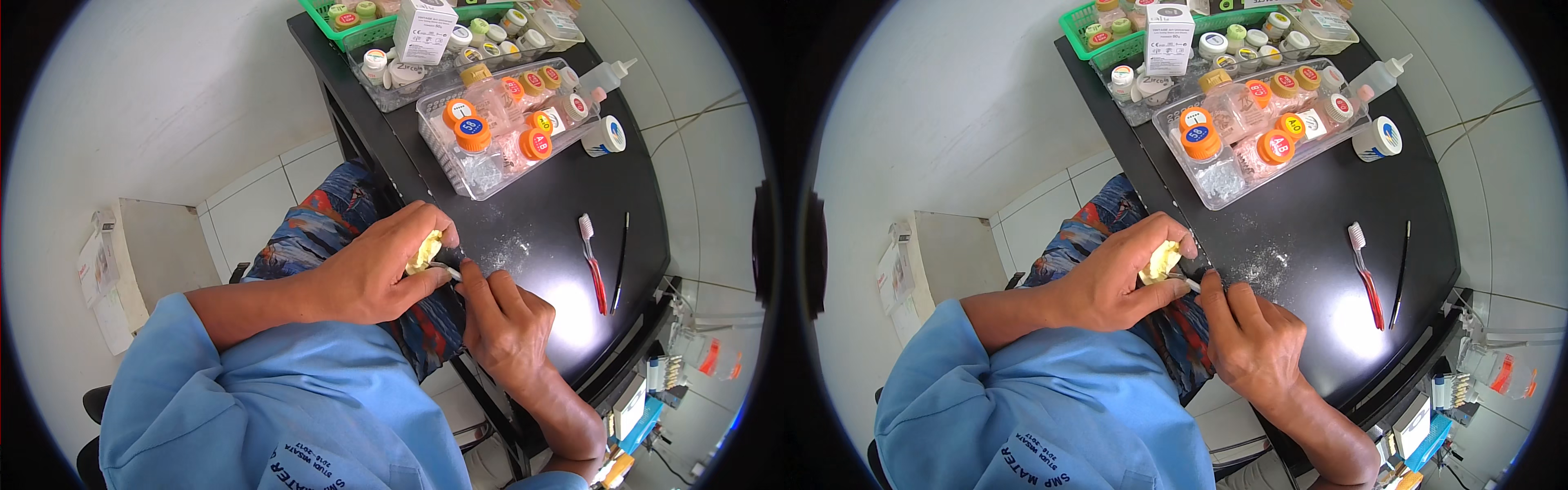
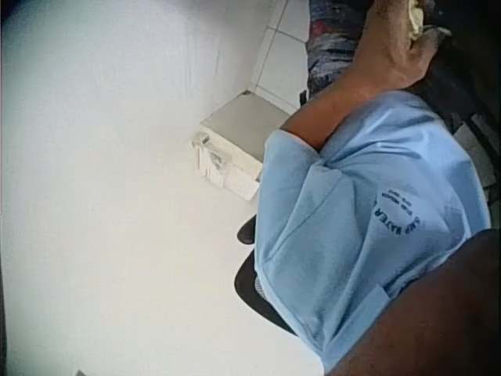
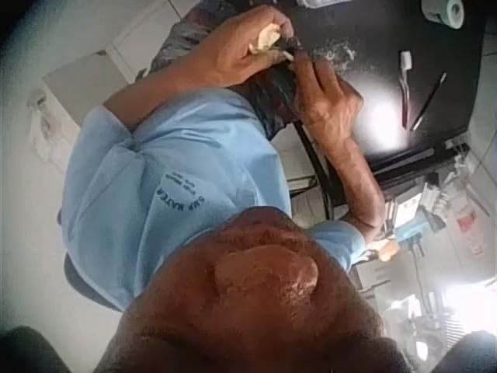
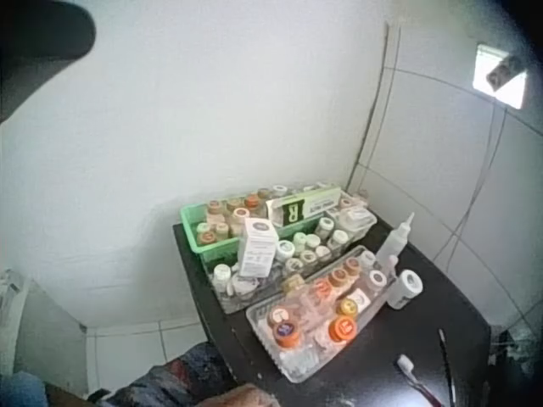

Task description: The recorder is applying white porcelain paste to a dental model using a small tool.

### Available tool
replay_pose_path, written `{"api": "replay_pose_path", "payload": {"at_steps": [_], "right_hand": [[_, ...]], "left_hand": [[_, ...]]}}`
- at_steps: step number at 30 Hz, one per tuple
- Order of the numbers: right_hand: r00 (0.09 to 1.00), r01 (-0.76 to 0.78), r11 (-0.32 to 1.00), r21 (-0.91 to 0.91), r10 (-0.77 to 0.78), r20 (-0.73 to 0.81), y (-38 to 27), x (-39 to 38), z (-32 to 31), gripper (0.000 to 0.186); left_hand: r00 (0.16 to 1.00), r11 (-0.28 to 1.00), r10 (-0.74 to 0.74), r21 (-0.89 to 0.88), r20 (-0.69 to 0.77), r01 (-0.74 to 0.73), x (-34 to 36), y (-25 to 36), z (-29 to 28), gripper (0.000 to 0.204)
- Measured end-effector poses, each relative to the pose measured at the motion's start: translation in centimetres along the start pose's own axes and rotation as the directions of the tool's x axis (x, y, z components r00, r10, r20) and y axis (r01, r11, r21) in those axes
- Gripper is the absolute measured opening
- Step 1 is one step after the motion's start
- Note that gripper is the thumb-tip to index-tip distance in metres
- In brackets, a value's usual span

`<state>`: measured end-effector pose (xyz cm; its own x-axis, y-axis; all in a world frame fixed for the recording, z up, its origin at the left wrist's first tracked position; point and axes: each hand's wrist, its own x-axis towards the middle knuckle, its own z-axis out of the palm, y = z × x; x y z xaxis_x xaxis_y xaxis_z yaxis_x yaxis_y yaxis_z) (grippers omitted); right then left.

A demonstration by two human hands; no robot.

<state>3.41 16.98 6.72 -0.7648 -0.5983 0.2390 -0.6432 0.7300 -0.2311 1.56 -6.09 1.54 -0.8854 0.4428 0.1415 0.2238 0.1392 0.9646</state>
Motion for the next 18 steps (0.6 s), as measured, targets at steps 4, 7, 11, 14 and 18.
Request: {"api": "replay_pose_path", "payload": {"at_steps": [4,7,11,14,18], "right_hand": [[1.0,-0.013,0.999,0.031,0.013,0.01,0.02,-0.02,0.04,0.034],[0.999,-0.046,0.997,0.061,0.045,0.018,0.04,-0.17,0.11,0.033],[0.997,-0.074,0.993,0.09,0.072,0.019,0.03,-0.3,0.23,0.031],[0.998,-0.066,0.99,0.123,0.063,0.028,-0.11,-0.1,-0.04,0.031],[0.997,-0.075,0.987,0.144,0.069,0.045,-0.09,-0.09,-0.21,0.03]], "left_hand": [[1.0,1.0,-0.008,-0.004,-0.005,0.008,-0.05,-0.03,0.0,0.036],[1.0,1.0,-0.013,-0.014,-0.005,0.013,-0.07,-0.1,0.12,0.035],[1.0,1.0,-0.02,-0.017,0.002,0.02,-0.21,-0.05,0.3,0.035],[1.0,1.0,-0.001,-0.028,-0.014,0.0,-0.43,-0.23,0.48,0.037],[1.0,0.999,-0.017,-0.04,-0.016,0.017,-0.37,0.04,0.53,0.038]]}}
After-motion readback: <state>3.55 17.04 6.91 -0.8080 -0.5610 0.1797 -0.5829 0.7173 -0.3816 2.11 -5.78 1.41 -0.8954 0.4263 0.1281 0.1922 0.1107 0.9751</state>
